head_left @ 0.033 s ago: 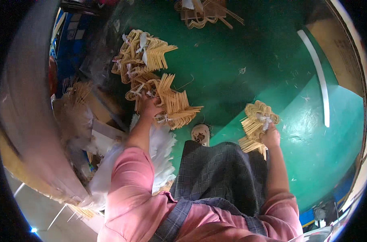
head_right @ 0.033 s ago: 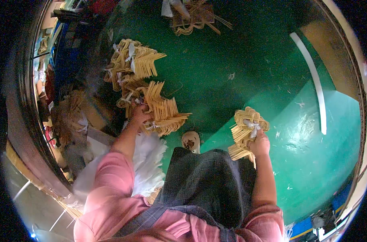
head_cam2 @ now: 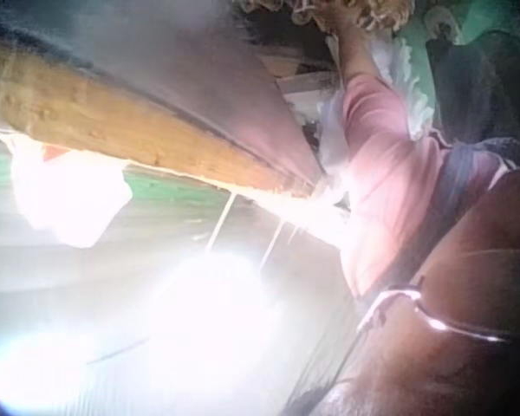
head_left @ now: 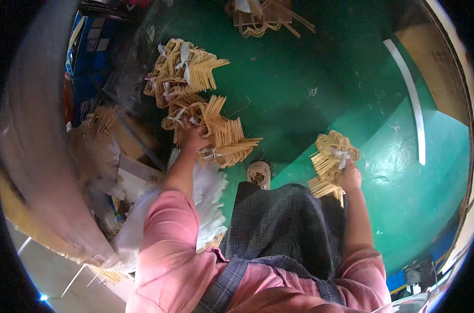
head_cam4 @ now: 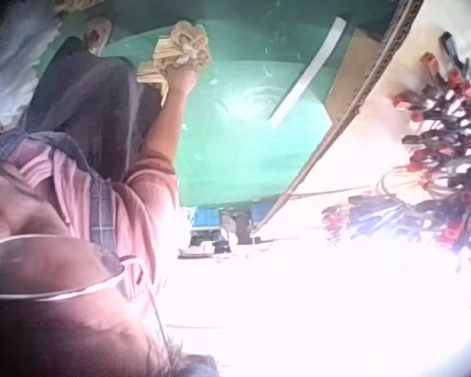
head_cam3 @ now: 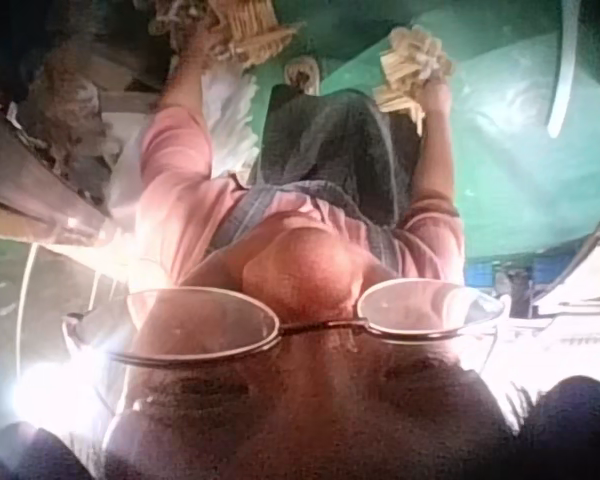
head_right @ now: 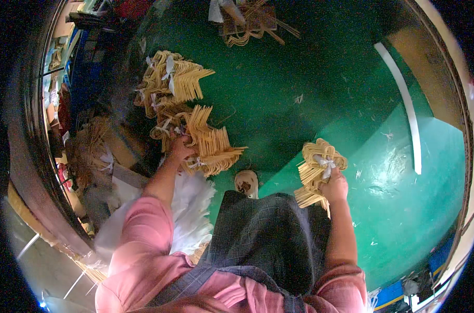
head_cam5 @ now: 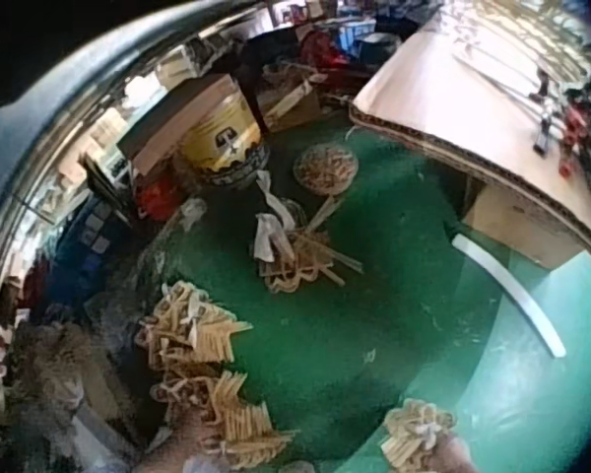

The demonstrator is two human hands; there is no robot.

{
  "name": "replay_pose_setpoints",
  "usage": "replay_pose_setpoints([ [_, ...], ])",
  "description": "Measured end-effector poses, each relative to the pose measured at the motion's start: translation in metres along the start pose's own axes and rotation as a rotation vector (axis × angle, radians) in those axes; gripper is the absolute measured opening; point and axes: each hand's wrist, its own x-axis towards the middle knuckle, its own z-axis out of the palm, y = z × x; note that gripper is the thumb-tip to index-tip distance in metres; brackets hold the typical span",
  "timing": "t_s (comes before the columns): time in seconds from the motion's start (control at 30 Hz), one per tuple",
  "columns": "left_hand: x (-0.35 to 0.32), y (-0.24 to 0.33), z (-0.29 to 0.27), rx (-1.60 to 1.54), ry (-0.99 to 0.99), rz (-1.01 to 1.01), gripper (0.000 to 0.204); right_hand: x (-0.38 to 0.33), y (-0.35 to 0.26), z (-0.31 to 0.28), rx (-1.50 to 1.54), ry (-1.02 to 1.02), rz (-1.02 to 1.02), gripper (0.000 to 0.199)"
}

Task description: The person puts bundles of wooden stick frames into a cardboard box, spreads butterfly-patterned paper onto a mat, coats a wooden stick frame with glue, and presses it onto the paper to assemble a butterfly kite.

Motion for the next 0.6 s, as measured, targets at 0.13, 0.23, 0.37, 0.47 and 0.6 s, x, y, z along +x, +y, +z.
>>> replay_pose_setpoints([
  [0.13,0.005,0.02,-0.015,-0.053,-0.063,-0.011,0.054,0.007,0.002,0.009,-0.047,-0.021,0.015,0.064],
  [0.23,-0.006,0.036,-0.022,-0.226,-0.104,0.033,0.053,0.003,-0.001,0.007,0.028,0.006,0.02,0.063],
  [0.37,-0.013,0.028,-0.02,0.107,0.002,0.108,0.049,0.0,0.01,0.02,0.025,0.006,0.015,0.065],
  [0.47,0.005,0.007,-0.008,0.077,0.016,0.141,0.048,0.004,0.017,0.03,0.001,0.023,-0.007,0.068],
  [0.6,0.023,-0.007,0.007,-0.276,0.005,0.065,0.052,0.013,0.011,0.015,0.046,0.044,-0.063,0.069],
])
